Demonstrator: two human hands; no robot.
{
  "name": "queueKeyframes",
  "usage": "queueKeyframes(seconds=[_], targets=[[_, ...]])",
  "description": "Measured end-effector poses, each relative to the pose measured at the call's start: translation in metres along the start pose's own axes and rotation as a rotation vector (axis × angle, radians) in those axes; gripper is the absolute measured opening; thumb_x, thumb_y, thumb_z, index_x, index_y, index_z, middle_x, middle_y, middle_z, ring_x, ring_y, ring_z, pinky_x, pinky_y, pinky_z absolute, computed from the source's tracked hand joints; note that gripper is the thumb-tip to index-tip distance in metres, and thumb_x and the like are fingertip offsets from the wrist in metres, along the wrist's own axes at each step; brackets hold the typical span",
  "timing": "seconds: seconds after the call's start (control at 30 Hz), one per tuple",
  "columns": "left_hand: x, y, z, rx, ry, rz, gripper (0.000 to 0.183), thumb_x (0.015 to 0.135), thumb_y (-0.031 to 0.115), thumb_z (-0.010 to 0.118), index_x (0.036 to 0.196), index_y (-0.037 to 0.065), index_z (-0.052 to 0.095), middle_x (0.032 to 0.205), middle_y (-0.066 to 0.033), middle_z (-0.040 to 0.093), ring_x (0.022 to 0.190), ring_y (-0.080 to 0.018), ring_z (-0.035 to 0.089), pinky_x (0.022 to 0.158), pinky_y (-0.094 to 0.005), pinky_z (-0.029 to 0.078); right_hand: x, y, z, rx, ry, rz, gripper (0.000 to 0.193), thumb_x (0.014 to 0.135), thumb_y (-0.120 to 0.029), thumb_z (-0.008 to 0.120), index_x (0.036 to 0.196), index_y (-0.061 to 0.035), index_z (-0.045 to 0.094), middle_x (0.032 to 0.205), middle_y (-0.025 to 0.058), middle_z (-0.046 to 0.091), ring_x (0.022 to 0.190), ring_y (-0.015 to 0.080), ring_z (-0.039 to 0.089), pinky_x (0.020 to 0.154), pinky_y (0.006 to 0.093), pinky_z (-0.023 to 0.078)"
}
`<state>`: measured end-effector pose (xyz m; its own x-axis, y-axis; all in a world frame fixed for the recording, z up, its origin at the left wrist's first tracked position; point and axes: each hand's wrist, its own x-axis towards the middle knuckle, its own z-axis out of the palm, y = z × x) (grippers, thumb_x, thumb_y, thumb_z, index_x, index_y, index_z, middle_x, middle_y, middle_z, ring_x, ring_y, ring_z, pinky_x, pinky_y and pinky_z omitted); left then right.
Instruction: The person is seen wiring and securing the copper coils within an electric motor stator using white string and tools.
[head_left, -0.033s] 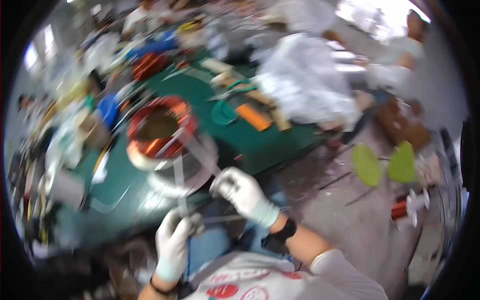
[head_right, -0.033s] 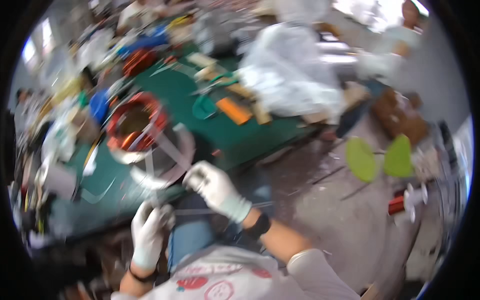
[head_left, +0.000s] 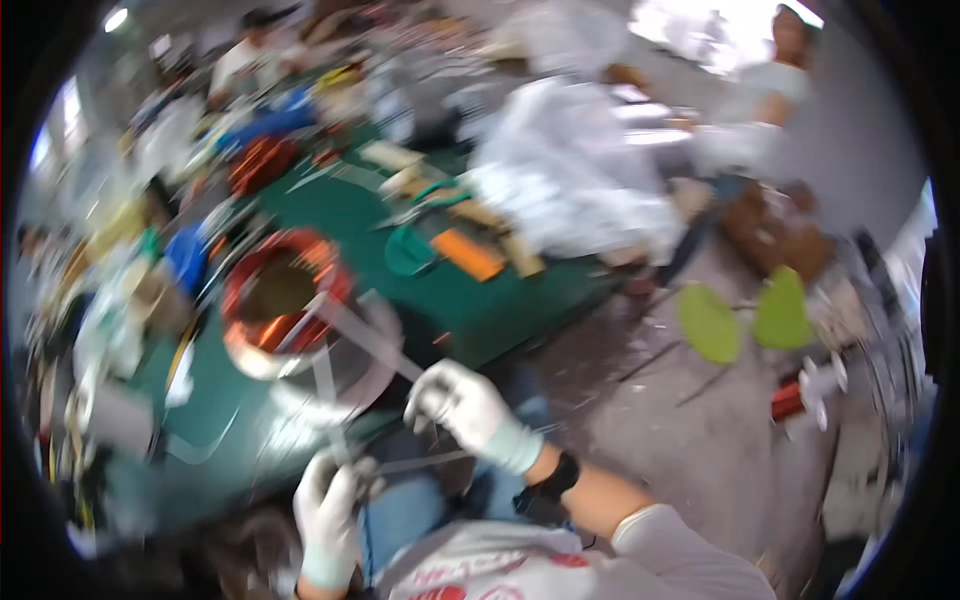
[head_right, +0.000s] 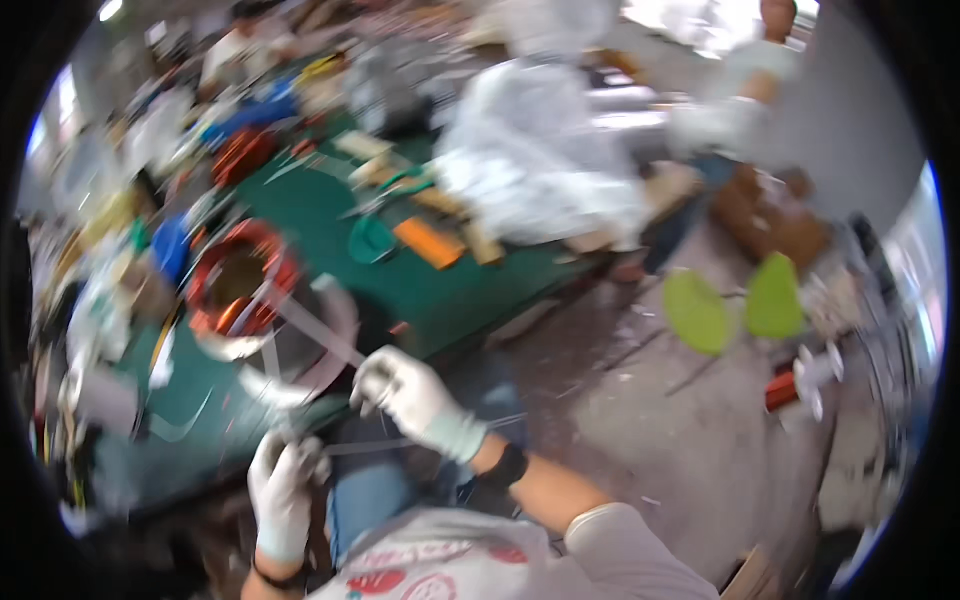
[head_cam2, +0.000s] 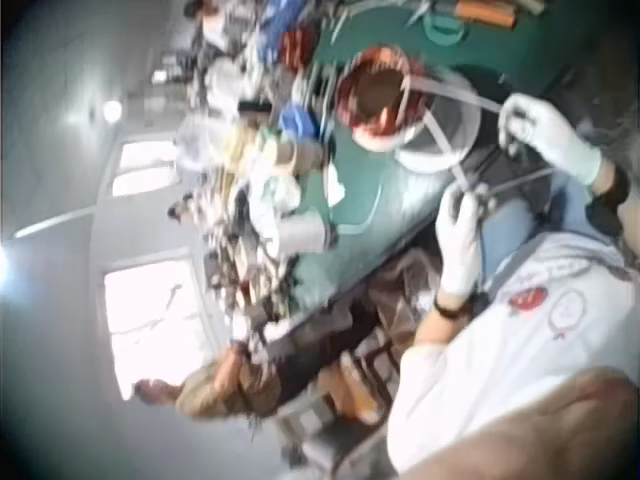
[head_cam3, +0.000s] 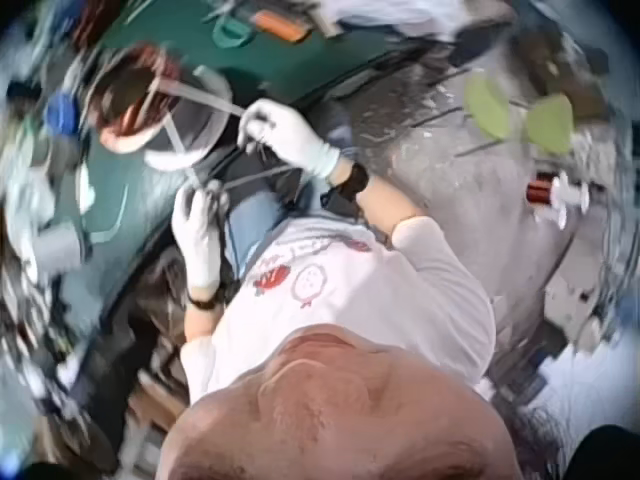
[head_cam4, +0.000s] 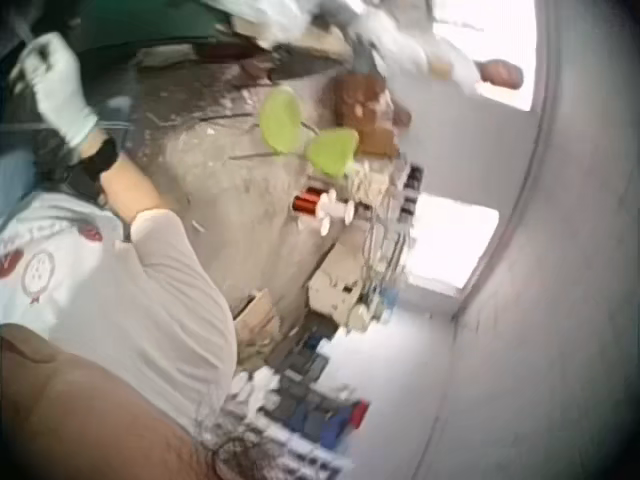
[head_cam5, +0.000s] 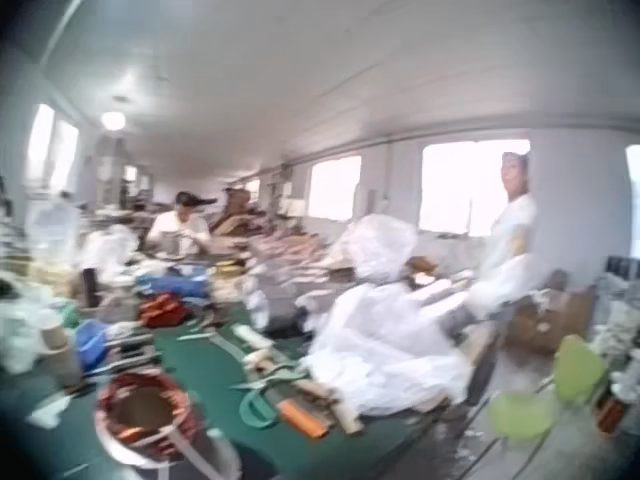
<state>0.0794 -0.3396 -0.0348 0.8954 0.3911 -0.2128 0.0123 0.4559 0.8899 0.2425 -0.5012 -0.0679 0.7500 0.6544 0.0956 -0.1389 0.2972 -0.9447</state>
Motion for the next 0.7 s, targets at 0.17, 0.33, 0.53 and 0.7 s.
queueKeyframes(seconds=[0.17,0.33,0.53,0.7], targets=[[-0.009,0.008,0.019,0.054,0.035,-0.067,0.022,0.102,0.016,0.058,0.116,0.0,0.056,0.095,-0.0066,0.063,0.079,-0.0142,0.057,0.074,-0.0276,0.048,-0.023,-0.044,-0.005,0.212,0.032,0.073,0.035,0.107,-0.02,0.047,0.14,-0.0084,0.051,0.087,0.0015,0.065,0.062,0.0,0.052,0.054,0.0141,0.042],[0.003,0.002,0.031,0.079,-0.05,-0.061,0.024,0.102,0.016,0.058,0.119,-0.001,0.057,0.095,-0.0075,0.063,0.079,-0.0152,0.058,0.073,-0.0267,0.047,-0.027,-0.058,-0.026,0.663,-0.283,0.022,0.045,0.103,-0.031,0.054,0.141,-0.009,0.045,0.108,0.0079,0.067,0.077,0.0121,0.066,0.061,0.0207,0.05],[-0.001,0.013,0.02,0.254,-0.042,0.028,0.023,0.102,0.015,0.055,0.118,-0.002,0.057,0.095,-0.0087,0.064,0.08,-0.0159,0.059,0.076,-0.0276,0.047,0.0,-0.16,-0.195,-0.972,1.19,-0.819,0.069,0.084,-0.022,0.078,0.14,-0.0021,0.043,0.123,0.0219,0.056,0.117,0.0257,0.056,0.098,0.0384,0.047],[0.012,0.014,0.009,0.306,-0.032,0.034,0.02,0.102,0.017,0.057,0.113,0.0,0.057,0.094,-0.0085,0.064,0.081,-0.0155,0.059,0.076,-0.0275,0.047,0.036,-0.277,-0.261,-2.034,1.472,-0.733,0.102,0.068,-0.044,0.084,0.15,-0.0086,0.036,0.135,0.0272,0.051,0.129,0.0429,0.047,0.109,0.0495,0.038]])
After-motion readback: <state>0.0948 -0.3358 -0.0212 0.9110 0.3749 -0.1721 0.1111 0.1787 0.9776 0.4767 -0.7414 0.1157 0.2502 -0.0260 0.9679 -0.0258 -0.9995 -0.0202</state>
